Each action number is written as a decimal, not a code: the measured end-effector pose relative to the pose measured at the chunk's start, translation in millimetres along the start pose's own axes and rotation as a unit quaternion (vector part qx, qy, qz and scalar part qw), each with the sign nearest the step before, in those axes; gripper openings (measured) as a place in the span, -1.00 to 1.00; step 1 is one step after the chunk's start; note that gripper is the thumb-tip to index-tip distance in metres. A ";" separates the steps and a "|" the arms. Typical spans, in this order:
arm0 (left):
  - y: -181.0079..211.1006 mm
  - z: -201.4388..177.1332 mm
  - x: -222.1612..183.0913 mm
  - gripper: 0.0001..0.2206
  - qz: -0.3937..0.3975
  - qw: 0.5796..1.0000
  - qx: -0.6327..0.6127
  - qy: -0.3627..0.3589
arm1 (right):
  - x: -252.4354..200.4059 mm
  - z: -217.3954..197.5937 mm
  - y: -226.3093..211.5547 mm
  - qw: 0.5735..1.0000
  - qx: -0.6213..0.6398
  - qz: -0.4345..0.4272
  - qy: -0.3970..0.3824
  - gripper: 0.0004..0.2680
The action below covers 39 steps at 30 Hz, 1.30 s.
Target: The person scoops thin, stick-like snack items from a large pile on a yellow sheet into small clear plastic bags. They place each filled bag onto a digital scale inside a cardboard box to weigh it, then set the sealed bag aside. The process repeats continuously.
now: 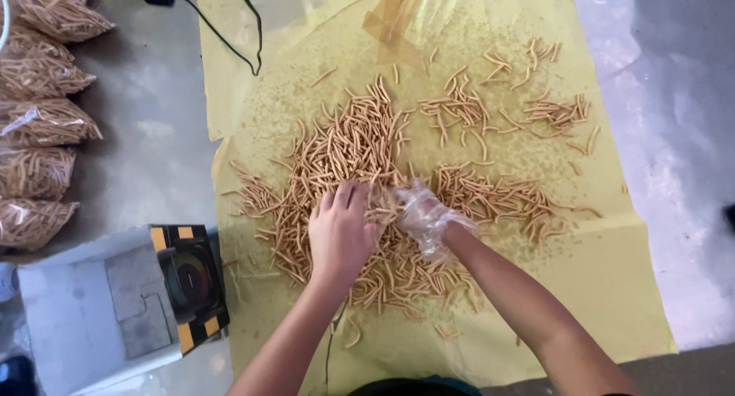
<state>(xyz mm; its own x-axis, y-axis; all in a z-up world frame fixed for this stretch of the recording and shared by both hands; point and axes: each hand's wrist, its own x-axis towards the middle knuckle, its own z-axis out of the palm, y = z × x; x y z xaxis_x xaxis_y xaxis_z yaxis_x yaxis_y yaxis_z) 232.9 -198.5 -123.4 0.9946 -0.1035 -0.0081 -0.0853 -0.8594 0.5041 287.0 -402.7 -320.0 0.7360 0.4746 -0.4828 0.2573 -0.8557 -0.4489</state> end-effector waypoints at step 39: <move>-19.9 -6.8 -14.5 -0.32 -0.012 0.985 -0.172 -0.005 | -93.3 -133.5 -156.2 0.988 0.085 0.105 0.070 -0.64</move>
<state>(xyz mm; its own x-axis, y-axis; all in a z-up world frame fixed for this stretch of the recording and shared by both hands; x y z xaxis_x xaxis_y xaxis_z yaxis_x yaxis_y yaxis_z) 220.6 -176.5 -127.5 0.9952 -0.0923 -0.0313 -0.0355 -0.6417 0.7662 261.8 -340.9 -104.5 0.8446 0.2475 -0.4748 -0.0095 -0.8797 -0.4754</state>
